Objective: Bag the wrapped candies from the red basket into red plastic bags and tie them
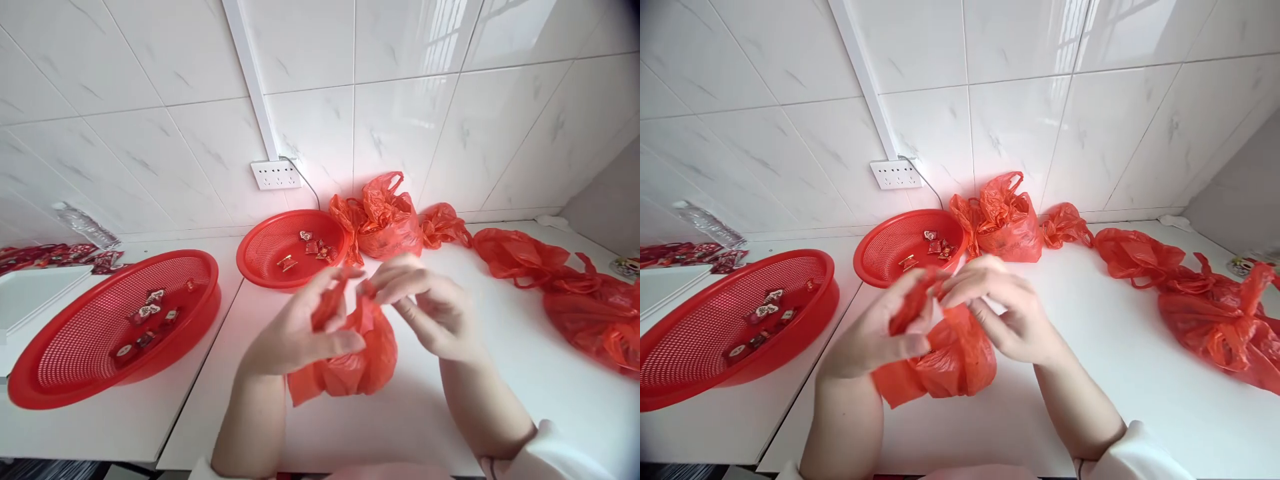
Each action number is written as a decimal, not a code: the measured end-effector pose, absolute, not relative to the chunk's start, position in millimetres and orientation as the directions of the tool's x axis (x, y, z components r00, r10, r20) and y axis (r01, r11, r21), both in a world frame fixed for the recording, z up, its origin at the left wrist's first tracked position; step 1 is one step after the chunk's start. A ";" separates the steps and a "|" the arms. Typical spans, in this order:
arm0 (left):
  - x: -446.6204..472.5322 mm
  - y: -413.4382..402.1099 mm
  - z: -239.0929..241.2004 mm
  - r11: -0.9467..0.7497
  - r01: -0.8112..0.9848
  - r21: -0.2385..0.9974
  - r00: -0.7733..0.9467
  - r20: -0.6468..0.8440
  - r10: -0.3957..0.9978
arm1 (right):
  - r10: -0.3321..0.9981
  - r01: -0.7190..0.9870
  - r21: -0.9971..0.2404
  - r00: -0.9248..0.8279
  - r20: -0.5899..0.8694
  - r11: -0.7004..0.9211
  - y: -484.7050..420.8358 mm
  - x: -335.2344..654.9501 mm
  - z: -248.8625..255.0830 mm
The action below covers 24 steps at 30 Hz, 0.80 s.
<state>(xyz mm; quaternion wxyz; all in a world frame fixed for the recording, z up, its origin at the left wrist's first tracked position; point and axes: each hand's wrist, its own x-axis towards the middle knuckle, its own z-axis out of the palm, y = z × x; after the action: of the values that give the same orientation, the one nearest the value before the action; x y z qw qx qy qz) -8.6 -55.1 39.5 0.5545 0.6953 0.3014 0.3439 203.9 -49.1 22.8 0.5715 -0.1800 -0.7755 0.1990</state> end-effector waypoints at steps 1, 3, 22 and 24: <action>-1.5 -54.8 37.3 -0.190 0.079 0.979 0.615 0.102 0.782 | 0.475 0.019 -0.503 -0.361 0.802 0.864 -48.6 202.2 21.8; 8.6 -52.5 33.6 -0.161 0.093 0.983 0.637 0.066 0.768 | 0.458 -0.011 -0.511 -0.425 0.781 0.860 -46.4 198.9 20.4; -4.4 -19.3 28.2 0.092 -0.040 0.995 0.393 -0.069 0.917 | 0.774 0.027 -0.783 -0.170 0.610 0.622 -19.6 209.3 11.1; -5.2 -16.1 24.9 0.100 -0.085 0.991 0.366 -0.062 0.929 | 0.683 0.070 -0.693 -0.270 0.679 0.717 -23.7 211.1 12.7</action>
<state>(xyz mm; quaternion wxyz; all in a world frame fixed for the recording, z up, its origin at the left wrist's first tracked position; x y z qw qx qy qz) -5.2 -16.1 24.9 0.6287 0.5364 0.3933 0.4029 211.1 -23.7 12.7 0.5489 -0.2521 -0.7466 0.2790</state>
